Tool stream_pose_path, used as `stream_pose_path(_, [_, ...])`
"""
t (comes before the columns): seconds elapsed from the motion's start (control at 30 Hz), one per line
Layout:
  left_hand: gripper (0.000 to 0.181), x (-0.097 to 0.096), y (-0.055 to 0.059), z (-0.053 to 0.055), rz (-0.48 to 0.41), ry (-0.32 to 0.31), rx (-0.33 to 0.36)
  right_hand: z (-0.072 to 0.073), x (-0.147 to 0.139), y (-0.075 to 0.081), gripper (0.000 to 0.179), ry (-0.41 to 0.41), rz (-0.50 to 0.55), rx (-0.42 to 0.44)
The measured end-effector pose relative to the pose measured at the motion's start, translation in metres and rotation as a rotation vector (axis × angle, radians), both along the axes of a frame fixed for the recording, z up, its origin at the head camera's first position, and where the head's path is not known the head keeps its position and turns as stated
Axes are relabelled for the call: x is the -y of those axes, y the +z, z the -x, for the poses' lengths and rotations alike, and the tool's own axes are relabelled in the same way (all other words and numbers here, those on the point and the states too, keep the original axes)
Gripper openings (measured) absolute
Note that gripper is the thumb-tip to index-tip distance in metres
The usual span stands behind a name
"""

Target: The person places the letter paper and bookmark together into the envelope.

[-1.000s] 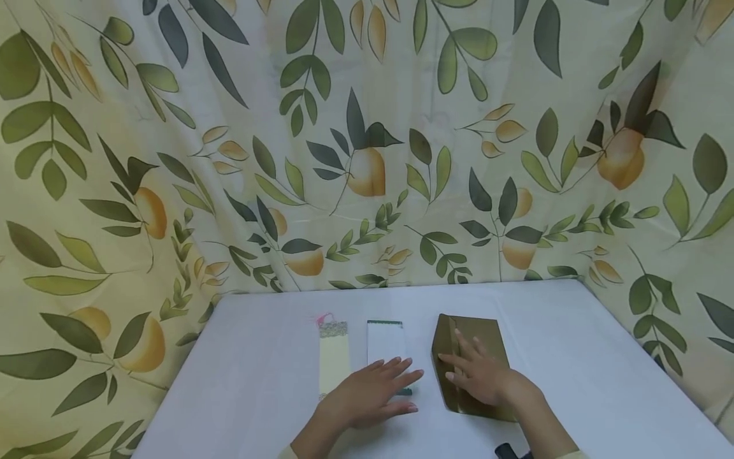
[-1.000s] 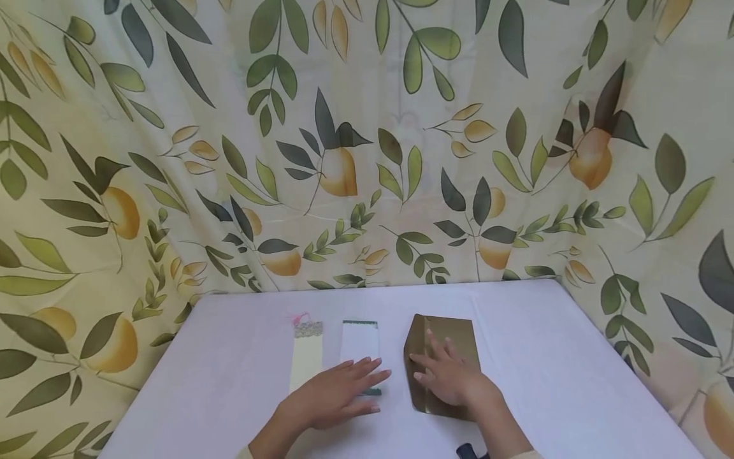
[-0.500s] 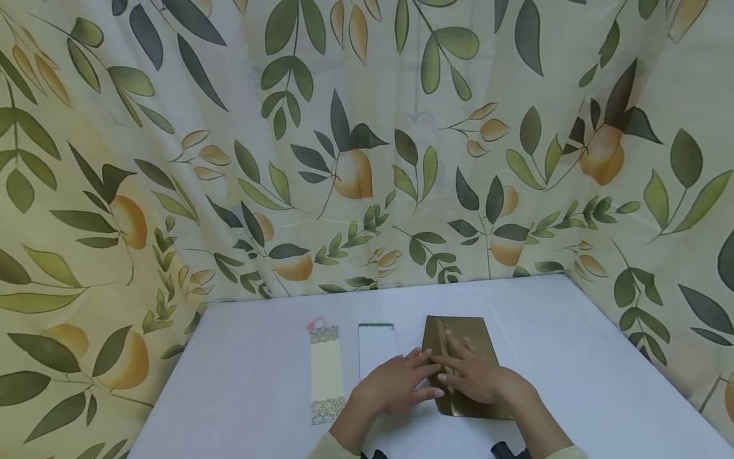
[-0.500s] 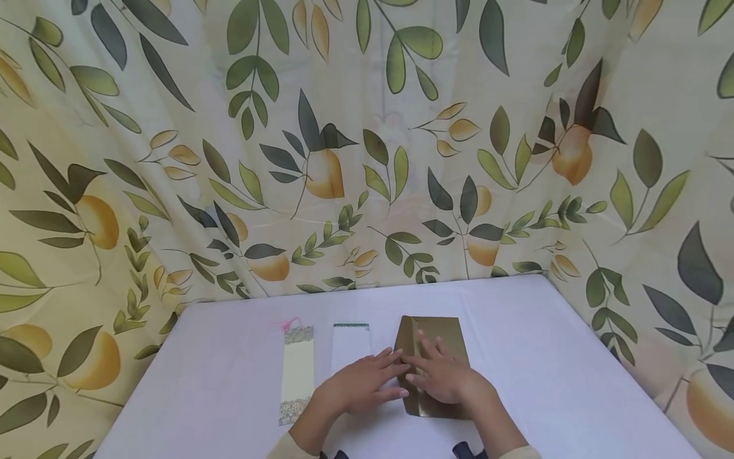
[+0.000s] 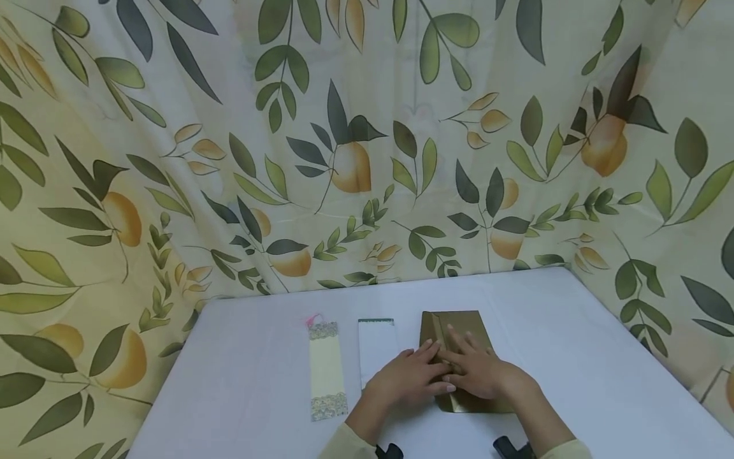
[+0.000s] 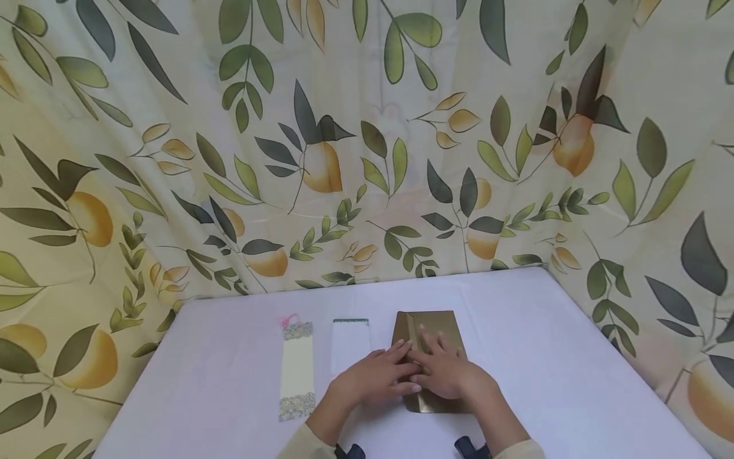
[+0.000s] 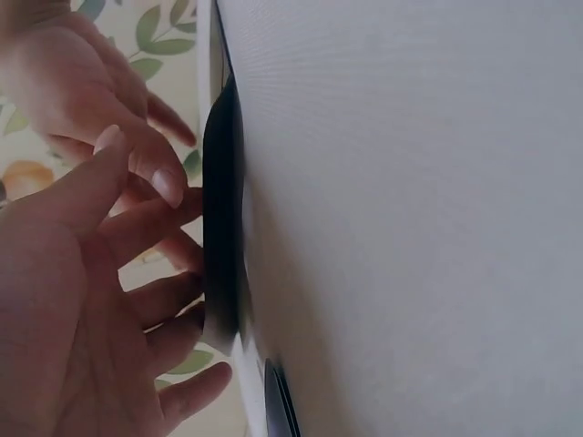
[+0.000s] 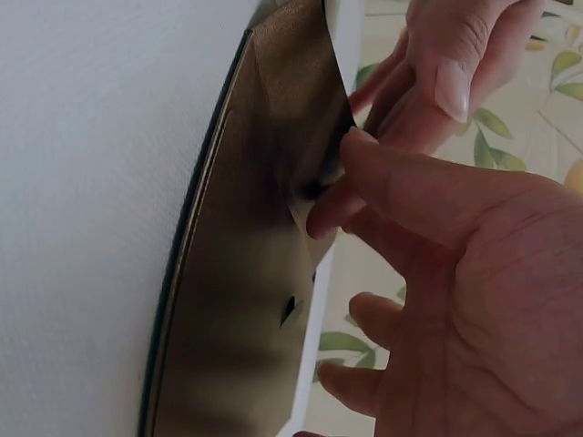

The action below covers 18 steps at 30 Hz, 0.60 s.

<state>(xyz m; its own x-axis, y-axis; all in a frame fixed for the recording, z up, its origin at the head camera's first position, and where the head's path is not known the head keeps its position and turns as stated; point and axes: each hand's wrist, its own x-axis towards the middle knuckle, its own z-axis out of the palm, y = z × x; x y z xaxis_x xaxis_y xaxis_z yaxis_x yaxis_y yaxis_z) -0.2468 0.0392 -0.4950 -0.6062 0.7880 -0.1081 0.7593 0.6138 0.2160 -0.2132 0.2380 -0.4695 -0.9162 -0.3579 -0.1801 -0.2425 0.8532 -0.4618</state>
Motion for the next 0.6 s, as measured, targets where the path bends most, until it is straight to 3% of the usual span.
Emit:
stream_pose_path(0.27, [0.054,-0.0016,0.0040,-0.0003,0.004,0.012,0.027,0.0030,-0.0037,0.0005,0.061,-0.032,-0.045,-0.010])
stream_pose_path(0.6, [0.053,0.0029,0.0037,-0.0021,0.045,0.033,-0.067,0.0008,-0.0015,-0.0027,0.059,-0.029,-0.028,-0.029])
